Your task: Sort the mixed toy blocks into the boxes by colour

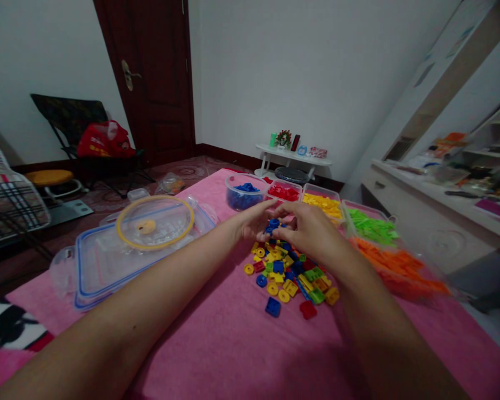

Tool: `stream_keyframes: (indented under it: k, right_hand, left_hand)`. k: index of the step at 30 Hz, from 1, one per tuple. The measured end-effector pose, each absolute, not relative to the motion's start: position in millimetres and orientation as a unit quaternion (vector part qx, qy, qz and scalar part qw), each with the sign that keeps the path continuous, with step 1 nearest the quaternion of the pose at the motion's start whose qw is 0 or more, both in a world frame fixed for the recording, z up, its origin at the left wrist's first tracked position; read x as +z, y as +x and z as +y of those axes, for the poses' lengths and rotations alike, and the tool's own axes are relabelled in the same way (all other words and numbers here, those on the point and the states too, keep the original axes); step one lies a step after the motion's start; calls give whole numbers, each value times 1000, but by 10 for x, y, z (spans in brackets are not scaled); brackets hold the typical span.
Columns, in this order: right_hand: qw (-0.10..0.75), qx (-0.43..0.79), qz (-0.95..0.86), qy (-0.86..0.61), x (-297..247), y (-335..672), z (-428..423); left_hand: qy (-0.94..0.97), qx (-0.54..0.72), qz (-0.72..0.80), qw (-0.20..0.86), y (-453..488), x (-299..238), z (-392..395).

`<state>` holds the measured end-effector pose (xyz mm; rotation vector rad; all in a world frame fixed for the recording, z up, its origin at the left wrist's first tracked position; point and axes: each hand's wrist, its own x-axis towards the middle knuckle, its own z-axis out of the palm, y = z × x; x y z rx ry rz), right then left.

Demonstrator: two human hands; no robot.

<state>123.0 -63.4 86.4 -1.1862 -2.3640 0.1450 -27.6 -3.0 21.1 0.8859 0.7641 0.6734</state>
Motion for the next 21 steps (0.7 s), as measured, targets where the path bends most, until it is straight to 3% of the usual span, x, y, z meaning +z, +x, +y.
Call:
stream_keyframes:
  k: [2,5,8,11,18,21]
  right_hand:
    - [242,44,-861,-446,932,1267,-671]
    - [128,91,-894,-420,976,1254,-869]
    - [-34,137,-915,-378,914,1146,-1150]
    - [-121,104,-916,-369,803,1006,-1353]
    - [-115,84,-888,-437,919,1330,-1053]
    - [-81,48,-881,-463,1027,1617,-840]
  left_hand:
    - [404,278,318,811,-301,199,-14]
    - [411,280,350,794,-307,193,-14]
    - [500,292,408,706,-304,220,-67]
    - [666,214,423,576,-344,299,-147]
    - [823,-78,343,447,-328,624,-396]
    - [857,-129,398,300,-136,690,-583]
